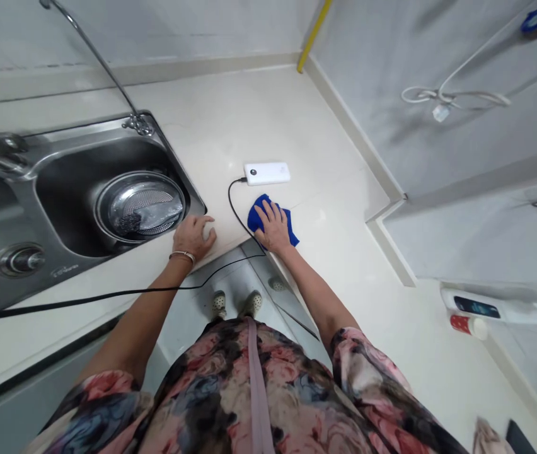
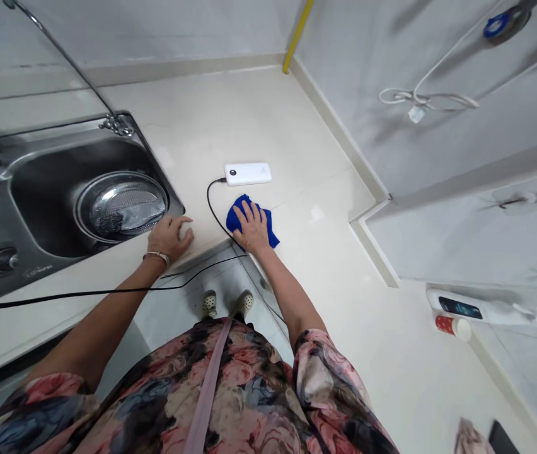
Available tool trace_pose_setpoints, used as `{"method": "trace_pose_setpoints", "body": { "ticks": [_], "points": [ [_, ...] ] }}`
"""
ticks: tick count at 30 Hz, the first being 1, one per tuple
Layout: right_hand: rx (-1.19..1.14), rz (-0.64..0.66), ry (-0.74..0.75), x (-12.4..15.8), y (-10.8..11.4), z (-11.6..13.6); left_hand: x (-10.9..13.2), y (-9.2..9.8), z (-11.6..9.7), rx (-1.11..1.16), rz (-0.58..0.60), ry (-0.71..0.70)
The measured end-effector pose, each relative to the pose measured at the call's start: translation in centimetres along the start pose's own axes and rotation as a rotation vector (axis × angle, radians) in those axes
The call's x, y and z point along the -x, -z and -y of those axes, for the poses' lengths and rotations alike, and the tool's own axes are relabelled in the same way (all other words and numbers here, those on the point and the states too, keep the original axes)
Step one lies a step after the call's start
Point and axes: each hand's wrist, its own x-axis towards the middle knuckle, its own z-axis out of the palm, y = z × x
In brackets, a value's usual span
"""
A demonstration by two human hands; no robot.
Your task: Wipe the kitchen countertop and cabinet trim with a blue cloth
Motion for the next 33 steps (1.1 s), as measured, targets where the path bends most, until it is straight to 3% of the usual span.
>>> {"method": "trace_pose_setpoints", "body": {
  "ticks": [4, 7, 12, 14, 16, 19, 22, 28, 33],
  "points": [
    [0.009, 0.017, 0.125, 7.3, 1.0, -3.2, -0.1, -0.1, 0.1, 0.01, -0.005, -0.003],
    [0.009, 0.017, 0.18, 15.3, 1.7, -6.2, -0.2, -0.2, 0.1, 0.008, -0.003, 0.009],
    [0.032, 0.047, 0.133, 29.1, 2.5, -10.0, -0.1, -0.5, 0.2, -0.024, 0.004, 0.012],
    [0.052, 0.034, 0.103, 32.6, 2.5, -10.2, -0.1, -0.5, 0.2, -0.046, 0.007, 0.006],
    [0.07, -0.01, 0.064, 33.9, 2.2, -9.9, -0.1, -0.4, 0.1, -0.059, 0.009, 0.005],
    [0.079, -0.066, 0.057, 32.6, 1.7, -9.5, -0.1, -0.2, -0.2, -0.053, 0.017, 0.021],
    [0.073, -0.055, 0.133, 29.1, 1.7, -10.0, 0.0, 0.1, -0.4, -0.051, 0.024, 0.026],
    [0.097, 0.051, 0.152, 19.2, 2.6, -12.2, 0.0, 0.1, -0.3, -0.069, 0.028, 0.034],
    [0.118, -0.017, 0.043, 9.4, 2.5, -12.5, 0.1, 0.1, -0.2, -0.07, 0.041, 0.042]
  ]
}}
